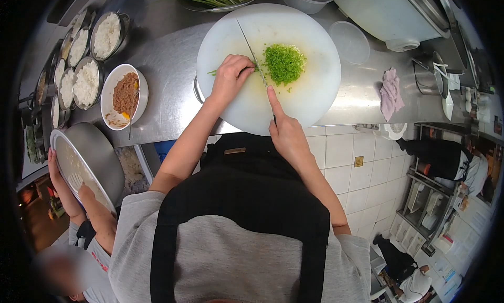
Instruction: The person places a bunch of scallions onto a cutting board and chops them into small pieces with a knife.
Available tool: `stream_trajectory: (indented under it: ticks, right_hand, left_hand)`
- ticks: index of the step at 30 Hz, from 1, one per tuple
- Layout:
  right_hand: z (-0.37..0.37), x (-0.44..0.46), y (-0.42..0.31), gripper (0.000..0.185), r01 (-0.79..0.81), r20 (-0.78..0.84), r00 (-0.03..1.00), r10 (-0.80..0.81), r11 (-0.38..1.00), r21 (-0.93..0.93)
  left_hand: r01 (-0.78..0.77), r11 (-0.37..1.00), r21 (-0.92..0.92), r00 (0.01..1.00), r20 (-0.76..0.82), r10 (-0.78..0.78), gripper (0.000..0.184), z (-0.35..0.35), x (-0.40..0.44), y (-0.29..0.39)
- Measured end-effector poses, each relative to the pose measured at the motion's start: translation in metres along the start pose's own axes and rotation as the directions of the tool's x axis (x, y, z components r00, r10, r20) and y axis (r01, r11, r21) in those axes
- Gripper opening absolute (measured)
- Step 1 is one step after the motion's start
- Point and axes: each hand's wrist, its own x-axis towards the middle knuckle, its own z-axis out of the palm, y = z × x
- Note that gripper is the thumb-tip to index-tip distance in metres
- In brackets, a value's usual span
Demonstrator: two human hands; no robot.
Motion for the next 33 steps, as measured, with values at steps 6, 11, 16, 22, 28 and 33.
stream_trajectory:
  ticks: [6,11,16,22,28,33]
  right_hand:
    - [0.0,0.023,0.001,0.08,-0.089,0.048,0.995,0.087,0.995,0.044]
    - [0.0,0.005,0.0,0.079,0.042,0.0,0.999,-0.042,0.996,-0.081]
    - [0.0,0.026,-0.003,0.078,-0.114,0.083,0.989,0.12,0.991,-0.074]
    - [0.002,0.009,-0.001,0.08,0.003,0.018,1.0,-0.002,0.999,-0.033]
    - [-0.003,0.029,-0.012,0.079,-0.145,0.1,0.983,0.152,0.986,-0.079]
    - [0.003,0.01,-0.002,0.082,0.049,-0.006,0.999,-0.049,0.998,-0.035]
  left_hand:
    - [0.02,1.0,-0.022,1.0,0.004,-0.02,0.01,0.001,0.002,0.0]
    - [-0.029,0.999,-0.026,1.0,-0.002,0.029,0.008,0.001,0.003,-0.001]
    - [-0.024,0.999,-0.037,1.0,0.011,0.025,0.008,0.002,0.002,-0.004]
    - [-0.004,0.998,-0.066,1.0,0.003,0.004,0.009,0.002,0.002,-0.005]
    - [-0.014,0.997,-0.081,1.0,-0.021,0.012,0.009,0.001,-0.001,-0.002]
    - [0.014,0.998,-0.062,1.0,-0.003,-0.014,0.009,0.001,-0.001,-0.003]
